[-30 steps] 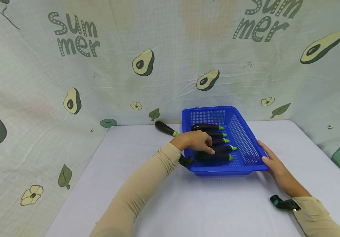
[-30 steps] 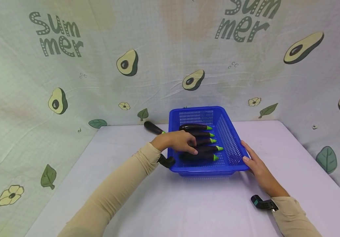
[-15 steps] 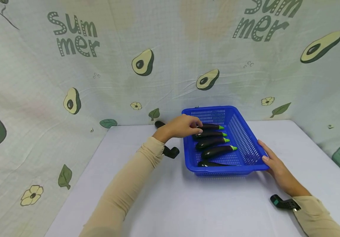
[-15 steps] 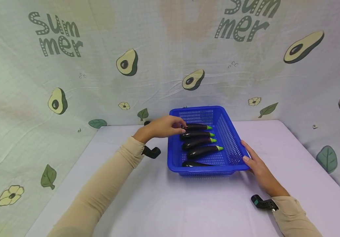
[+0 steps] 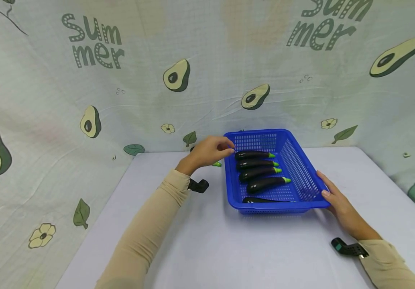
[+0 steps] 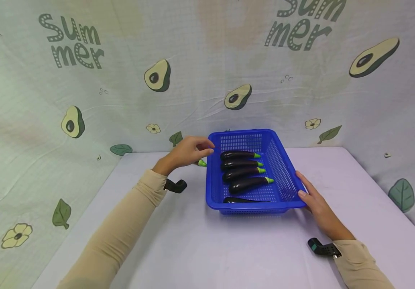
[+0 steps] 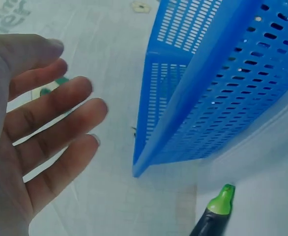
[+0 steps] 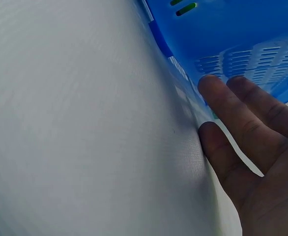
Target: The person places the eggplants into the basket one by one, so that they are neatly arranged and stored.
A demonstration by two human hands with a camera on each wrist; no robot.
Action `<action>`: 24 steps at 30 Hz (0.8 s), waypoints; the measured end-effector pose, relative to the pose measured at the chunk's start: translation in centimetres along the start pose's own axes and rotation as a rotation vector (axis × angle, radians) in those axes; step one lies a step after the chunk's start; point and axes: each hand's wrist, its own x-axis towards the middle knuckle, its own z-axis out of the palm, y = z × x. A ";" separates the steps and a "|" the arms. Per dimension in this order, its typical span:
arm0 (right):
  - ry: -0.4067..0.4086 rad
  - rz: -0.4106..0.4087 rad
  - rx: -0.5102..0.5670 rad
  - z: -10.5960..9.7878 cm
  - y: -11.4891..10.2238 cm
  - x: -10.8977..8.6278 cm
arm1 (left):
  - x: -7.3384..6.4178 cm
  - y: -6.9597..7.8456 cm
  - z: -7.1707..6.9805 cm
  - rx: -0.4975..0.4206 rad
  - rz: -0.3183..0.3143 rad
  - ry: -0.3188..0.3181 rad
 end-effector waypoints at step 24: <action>-0.004 -0.029 0.026 0.1 -0.1 0.0 | -2.8 -7.0 1.8 -0.266 -0.226 0.248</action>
